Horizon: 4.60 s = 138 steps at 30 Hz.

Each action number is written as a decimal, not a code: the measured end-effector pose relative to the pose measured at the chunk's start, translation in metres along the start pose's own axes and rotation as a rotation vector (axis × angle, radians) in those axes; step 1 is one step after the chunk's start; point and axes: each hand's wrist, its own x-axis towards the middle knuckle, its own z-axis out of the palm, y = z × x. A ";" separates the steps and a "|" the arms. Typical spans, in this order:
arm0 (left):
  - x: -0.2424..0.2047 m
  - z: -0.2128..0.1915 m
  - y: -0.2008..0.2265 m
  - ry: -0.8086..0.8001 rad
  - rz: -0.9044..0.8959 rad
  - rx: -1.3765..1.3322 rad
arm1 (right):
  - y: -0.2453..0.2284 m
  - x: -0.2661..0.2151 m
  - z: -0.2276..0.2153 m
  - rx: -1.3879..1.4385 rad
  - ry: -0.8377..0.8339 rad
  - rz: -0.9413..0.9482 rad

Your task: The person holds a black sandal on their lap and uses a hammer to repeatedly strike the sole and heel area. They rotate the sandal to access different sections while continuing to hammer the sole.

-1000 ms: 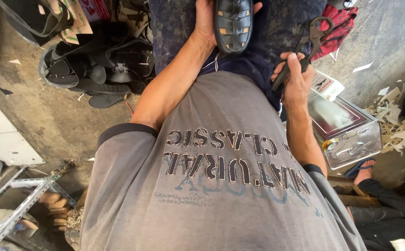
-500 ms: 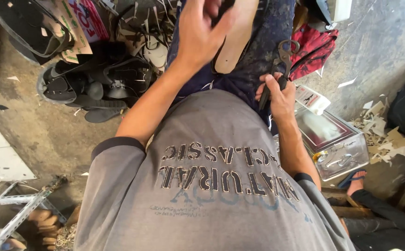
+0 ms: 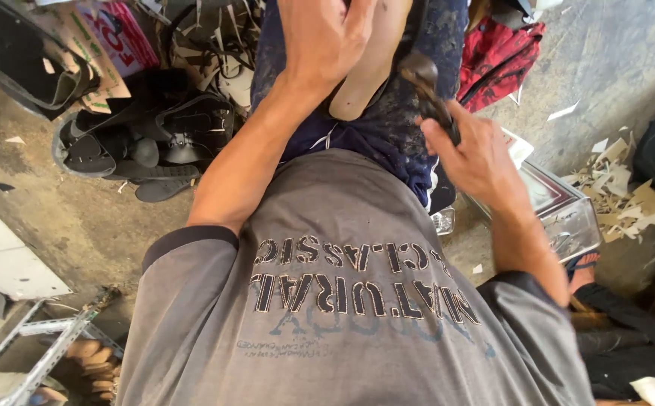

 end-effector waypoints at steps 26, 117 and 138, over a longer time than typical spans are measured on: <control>-0.006 -0.019 0.029 -0.170 -0.209 -0.561 | 0.039 -0.009 -0.108 0.191 -0.271 0.121; -0.053 0.016 0.025 -0.414 0.294 -0.207 | -0.046 -0.024 -0.062 0.003 -0.332 0.296; -0.040 0.013 -0.011 -0.604 0.067 -0.332 | -0.040 -0.009 -0.014 -0.073 -0.064 0.205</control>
